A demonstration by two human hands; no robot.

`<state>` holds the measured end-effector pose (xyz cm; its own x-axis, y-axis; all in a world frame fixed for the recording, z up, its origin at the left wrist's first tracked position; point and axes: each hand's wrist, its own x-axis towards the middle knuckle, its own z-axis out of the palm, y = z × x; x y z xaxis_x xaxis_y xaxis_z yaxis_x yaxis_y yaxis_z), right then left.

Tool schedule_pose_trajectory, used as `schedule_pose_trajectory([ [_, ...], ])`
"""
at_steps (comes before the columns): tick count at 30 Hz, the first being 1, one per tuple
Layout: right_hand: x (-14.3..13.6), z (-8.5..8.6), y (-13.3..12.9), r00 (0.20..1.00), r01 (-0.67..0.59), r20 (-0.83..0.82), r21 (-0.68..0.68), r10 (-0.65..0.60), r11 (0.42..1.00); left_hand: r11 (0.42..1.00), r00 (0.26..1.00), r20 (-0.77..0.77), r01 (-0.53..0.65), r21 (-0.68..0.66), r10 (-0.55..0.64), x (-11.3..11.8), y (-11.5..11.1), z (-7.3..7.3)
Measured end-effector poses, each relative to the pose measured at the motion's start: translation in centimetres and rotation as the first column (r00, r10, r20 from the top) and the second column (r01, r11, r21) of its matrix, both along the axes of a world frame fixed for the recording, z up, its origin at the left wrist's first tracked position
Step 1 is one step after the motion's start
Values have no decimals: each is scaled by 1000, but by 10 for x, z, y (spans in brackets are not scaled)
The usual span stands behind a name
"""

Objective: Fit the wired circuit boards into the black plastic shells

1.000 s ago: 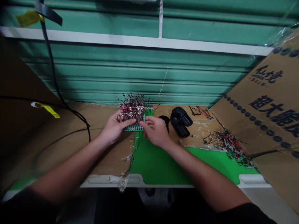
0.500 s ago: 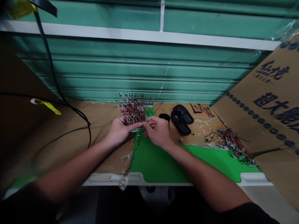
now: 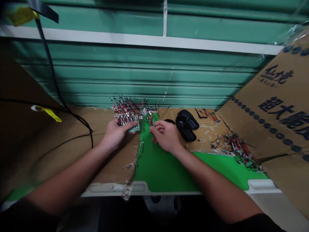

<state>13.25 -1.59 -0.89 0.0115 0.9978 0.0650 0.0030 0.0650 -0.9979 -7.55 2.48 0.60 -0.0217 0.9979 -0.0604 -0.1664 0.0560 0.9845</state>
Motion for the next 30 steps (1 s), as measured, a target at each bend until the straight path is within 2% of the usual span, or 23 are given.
schedule_pose_trajectory([
  [4, 1, 1, -2, 999, -23, 44, -23, 24, 999, 999, 999, 20, -45, 27, 45, -7, 8, 4],
  [7, 1, 1, -4, 998, -6, 61, -1, 6, 1000, 999, 1000, -10, 15, 34, -15, -9, 9, 4],
  [12, 4, 3, 1, 992, 129, -10, 33, -128, 991, 997, 997, -26, 70, 41, -69, -8, 6, 1],
  [17, 15, 7, 12, 959, 274, -92, 71, -267, 959, 992, 992, -45, 122, 32, -121, -7, 5, -1],
  [20, 24, 9, 18, 937, 341, -120, 111, -328, 934, 995, 995, -36, 97, 30, -96, -7, 6, 1],
  [24, 32, 10, 20, 952, 307, -42, 93, -304, 947, 999, 1000, 11, 28, 27, -29, -10, 11, 5],
  [30, 34, 17, 15, 948, 318, -39, 122, -315, 940, 984, 985, 49, -166, 65, 163, -25, 26, 10],
])
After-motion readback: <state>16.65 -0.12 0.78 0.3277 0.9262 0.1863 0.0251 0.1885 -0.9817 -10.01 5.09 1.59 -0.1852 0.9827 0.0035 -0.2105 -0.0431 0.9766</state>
